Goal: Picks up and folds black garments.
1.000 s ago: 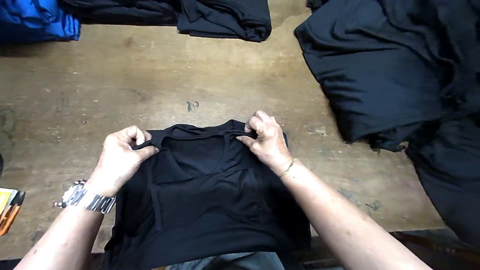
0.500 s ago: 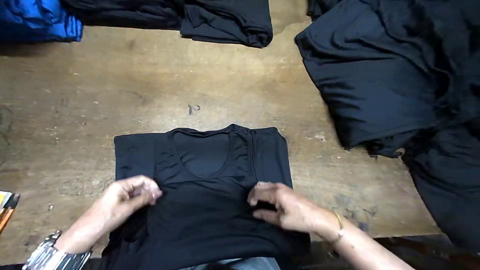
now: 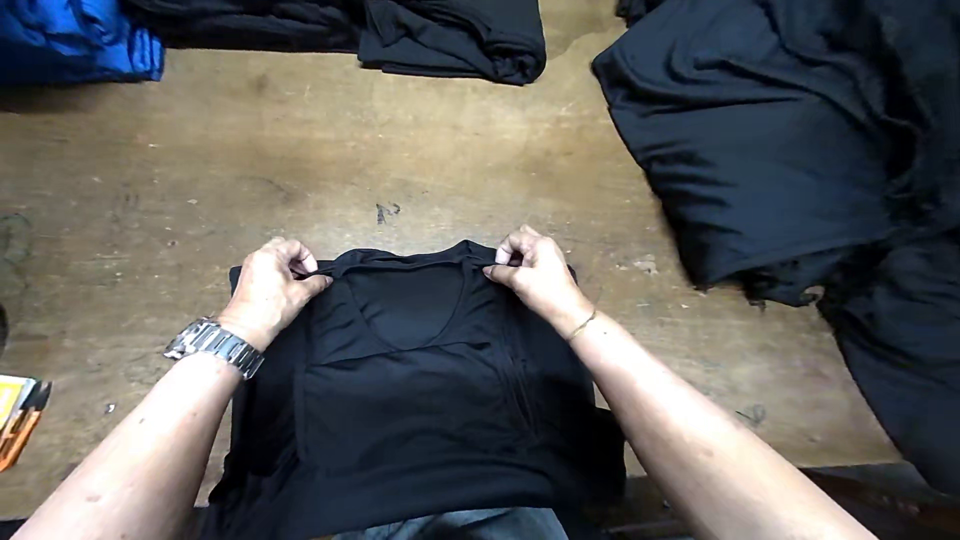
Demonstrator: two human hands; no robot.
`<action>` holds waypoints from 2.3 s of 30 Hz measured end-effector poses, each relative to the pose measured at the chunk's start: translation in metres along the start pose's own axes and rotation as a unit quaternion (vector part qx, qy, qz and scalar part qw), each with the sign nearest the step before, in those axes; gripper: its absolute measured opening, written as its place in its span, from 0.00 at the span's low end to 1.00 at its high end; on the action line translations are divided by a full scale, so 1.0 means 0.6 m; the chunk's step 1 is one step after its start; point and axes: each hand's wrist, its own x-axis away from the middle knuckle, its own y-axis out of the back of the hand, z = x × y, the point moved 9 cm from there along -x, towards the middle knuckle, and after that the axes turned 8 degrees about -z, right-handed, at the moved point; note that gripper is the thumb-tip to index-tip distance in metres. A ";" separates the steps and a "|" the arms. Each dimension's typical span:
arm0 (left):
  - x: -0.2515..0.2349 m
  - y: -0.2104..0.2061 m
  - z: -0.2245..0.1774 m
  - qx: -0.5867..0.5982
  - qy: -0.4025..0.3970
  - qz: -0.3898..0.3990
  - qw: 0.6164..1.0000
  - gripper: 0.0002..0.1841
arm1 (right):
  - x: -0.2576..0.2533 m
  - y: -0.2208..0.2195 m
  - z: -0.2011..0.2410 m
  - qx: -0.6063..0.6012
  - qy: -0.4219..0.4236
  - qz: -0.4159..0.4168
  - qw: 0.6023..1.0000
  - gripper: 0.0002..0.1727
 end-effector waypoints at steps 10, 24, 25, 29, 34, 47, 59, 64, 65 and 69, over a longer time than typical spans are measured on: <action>0.208 0.013 -0.035 0.218 -0.081 0.201 0.952 0.11 | 0.223 0.014 0.049 -0.083 0.089 0.305 0.945 0.11; -0.004 -0.031 -0.021 0.047 -0.005 0.039 0.998 0.28 | -0.035 0.014 -0.043 0.118 -0.065 0.057 0.989 0.30; -0.020 -0.042 -0.026 0.035 -0.007 0.050 0.998 0.26 | -0.042 0.010 -0.044 0.125 -0.086 0.065 0.986 0.27; -0.050 -0.045 -0.039 -0.015 -0.006 0.046 0.999 0.09 | -0.046 0.015 -0.044 0.106 -0.062 0.037 0.992 0.06; -0.041 -0.038 -0.014 0.009 0.024 0.059 0.998 0.13 | -0.007 0.025 0.029 0.119 0.000 -0.059 0.991 0.08; 0.000 -0.026 0.009 0.258 0.129 -0.022 0.957 0.11 | 0.039 -0.245 0.113 -0.415 -0.329 0.106 0.841 0.12; -0.023 -0.021 0.005 0.183 0.104 0.015 0.977 0.03 | 0.023 -0.234 0.124 -0.656 -0.306 0.022 0.690 0.12; -0.042 -0.032 0.001 0.173 0.098 0.019 0.980 0.06 | 0.013 -0.189 0.108 -0.512 -0.246 0.028 0.823 0.11; -0.042 -0.035 0.001 0.171 0.106 0.020 0.979 0.07 | 0.003 -0.163 0.101 -0.434 -0.206 0.000 0.877 0.11; -0.042 -0.049 -0.017 0.179 0.104 0.064 0.976 0.19 | -0.039 -0.063 0.065 -0.034 -0.019 -0.046 0.998 0.18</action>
